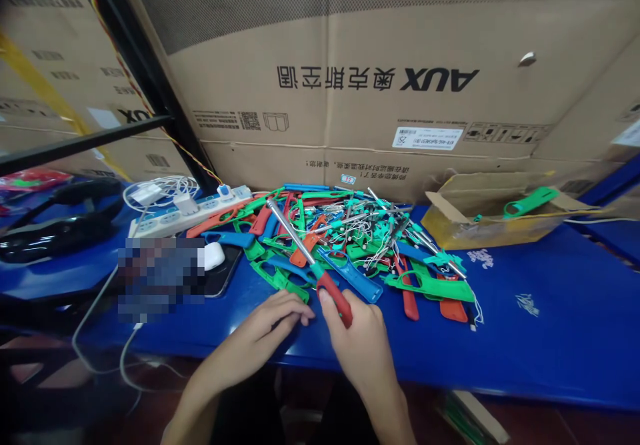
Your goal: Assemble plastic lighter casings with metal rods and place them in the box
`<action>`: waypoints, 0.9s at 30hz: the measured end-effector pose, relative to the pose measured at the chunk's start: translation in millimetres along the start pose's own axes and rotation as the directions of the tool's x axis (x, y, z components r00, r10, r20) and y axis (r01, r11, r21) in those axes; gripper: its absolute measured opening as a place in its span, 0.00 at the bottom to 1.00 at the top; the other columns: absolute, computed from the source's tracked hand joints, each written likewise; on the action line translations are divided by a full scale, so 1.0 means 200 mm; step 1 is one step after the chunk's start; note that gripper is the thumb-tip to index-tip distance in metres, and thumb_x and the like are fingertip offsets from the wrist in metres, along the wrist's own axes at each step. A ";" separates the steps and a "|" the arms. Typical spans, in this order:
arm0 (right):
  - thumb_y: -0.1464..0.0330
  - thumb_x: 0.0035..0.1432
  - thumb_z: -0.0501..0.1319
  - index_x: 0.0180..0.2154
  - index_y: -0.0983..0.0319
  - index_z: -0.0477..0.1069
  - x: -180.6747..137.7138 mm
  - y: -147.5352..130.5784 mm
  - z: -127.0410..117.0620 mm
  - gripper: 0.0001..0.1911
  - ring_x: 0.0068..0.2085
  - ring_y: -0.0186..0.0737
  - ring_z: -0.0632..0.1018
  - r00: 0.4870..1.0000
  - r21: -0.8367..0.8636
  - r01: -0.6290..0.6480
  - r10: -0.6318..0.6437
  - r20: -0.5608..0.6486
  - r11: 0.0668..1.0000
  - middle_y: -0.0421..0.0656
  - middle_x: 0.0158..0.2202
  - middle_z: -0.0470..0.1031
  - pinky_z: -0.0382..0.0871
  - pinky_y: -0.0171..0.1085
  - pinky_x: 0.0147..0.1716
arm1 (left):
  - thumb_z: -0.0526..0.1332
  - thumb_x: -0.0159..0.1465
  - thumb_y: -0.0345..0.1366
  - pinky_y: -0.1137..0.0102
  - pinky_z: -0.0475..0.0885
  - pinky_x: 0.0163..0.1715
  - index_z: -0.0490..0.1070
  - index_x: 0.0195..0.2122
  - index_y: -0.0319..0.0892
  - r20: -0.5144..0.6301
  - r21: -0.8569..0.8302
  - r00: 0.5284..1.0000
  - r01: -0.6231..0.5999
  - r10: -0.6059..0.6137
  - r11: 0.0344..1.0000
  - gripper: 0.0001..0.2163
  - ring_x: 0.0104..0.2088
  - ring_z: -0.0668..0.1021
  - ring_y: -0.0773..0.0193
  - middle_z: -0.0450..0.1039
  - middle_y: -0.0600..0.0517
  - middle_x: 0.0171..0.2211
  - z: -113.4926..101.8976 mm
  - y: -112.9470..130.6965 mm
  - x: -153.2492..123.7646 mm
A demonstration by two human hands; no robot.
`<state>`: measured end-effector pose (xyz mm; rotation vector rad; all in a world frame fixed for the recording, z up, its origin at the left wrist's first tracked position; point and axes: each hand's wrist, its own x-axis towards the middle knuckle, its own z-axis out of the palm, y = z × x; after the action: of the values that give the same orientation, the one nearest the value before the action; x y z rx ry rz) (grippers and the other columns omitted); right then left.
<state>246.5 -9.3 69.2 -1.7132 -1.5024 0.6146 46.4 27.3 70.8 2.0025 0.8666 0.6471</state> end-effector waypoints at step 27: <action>0.44 0.67 0.53 0.25 0.58 0.66 0.00 0.01 0.01 0.28 0.24 0.38 0.68 0.997 0.062 -0.070 0.071 -0.010 0.996 0.38 0.20 0.66 0.60 0.36 0.26 | 0.50 0.76 0.32 0.63 0.67 0.54 0.76 0.45 0.47 0.004 0.009 1.000 0.007 -0.007 1.000 0.13 0.48 0.76 0.59 0.77 0.51 0.43 0.00 0.01 0.00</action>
<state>246.2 -8.2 65.4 -1.7257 -1.4056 0.6795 46.9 26.5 72.0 2.0075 0.8755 0.6357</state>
